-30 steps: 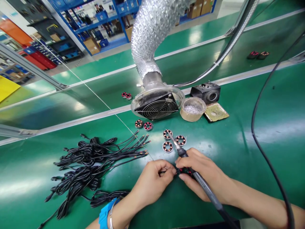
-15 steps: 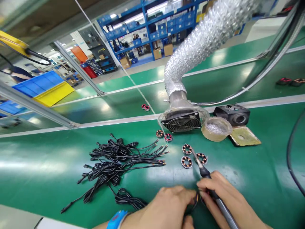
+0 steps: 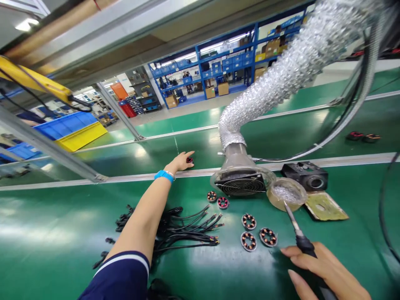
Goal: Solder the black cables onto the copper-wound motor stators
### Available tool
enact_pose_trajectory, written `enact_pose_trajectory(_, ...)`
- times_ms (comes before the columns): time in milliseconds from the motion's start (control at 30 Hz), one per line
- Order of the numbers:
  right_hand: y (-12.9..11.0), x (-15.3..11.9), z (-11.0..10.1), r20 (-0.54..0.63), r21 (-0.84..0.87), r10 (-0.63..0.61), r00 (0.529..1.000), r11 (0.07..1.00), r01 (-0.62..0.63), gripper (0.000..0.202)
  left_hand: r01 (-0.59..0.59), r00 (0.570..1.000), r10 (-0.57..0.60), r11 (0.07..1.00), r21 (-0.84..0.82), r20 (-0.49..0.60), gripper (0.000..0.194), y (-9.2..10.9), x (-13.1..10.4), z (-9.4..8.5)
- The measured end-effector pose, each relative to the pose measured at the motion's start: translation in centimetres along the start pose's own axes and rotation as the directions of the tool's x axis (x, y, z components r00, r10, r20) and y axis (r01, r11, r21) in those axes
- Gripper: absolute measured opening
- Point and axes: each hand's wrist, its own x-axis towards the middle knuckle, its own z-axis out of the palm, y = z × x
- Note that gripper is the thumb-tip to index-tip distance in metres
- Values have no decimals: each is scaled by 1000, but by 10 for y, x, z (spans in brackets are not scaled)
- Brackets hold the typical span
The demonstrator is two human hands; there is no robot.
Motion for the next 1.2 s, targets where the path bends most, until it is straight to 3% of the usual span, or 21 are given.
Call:
enact_pose_trajectory(100, -3, 14, -3, -53, -25, -15, 998, 1000, 14, 28, -40, 999, 40, 999, -3, 30, 31, -8, 10, 5)
enact_pose_trajectory(233, -7, 25, -5, -82, -17, 8, 997, 1000, -9, 27, -6, 1000, 6, 1000, -5, 15, 31, -26, 14, 4)
enact_pose_trajectory(333, -3, 19, -7, -89, -41, 75, 993, 996, -79, 26, 29, 1000, -29, 999, -13, -9, 37, -38, -9, -5)
enact_pose_trajectory(400, 0, 12, -6, -69, -76, 143, 987, 986, -148, 27, 43, 998, -44, 999, -22, -33, 45, -35, -45, -15)
enact_pose_trajectory(500, 1, 7, 2, 5, -126, 219, 976, 968, -217, 29, -5, 997, -4, 993, -118, -79, 50, -3, -119, -26)
enact_pose_trajectory(600, 1, 10, 15, 90, -133, 240, 967, 965, -227, 33, -260, 964, 266, 934, -246, -11, 41, 54, -190, -17)
enact_pose_trajectory(667, 1, 13, 23, 146, -117, 240, 960, 967, -224, 33, -357, 915, 392, 895, -268, 91, 37, 93, -217, 0)
enact_pose_trajectory(733, 3, 14, 25, 182, -101, 235, 955, 970, -220, 33, -405, 880, 450, 879, -253, 152, 36, 125, -223, 21)
enact_pose_trajectory(867, 1, 7, 8, 244, -84, 234, 941, 972, -220, 40, -421, 893, 439, 893, -158, 101, 45, 157, -202, 50)
enact_pose_trajectory(1033, -5, 1, -4, 289, 53, 212, 934, 970, -236, 49, -437, 895, 445, 889, -136, 29, 53, 162, -186, 64)
enact_pose_trajectory(1133, -9, 6, 4, 280, 150, 166, 946, 965, -213, 49, -437, 899, 435, 896, -78, -40, 59, 155, -194, 73)
enact_pose_trajectory(1200, -11, 9, 8, 274, 136, 134, 953, 975, -176, 45, -448, 886, 442, 894, -14, -140, 60, 144, -202, 82)
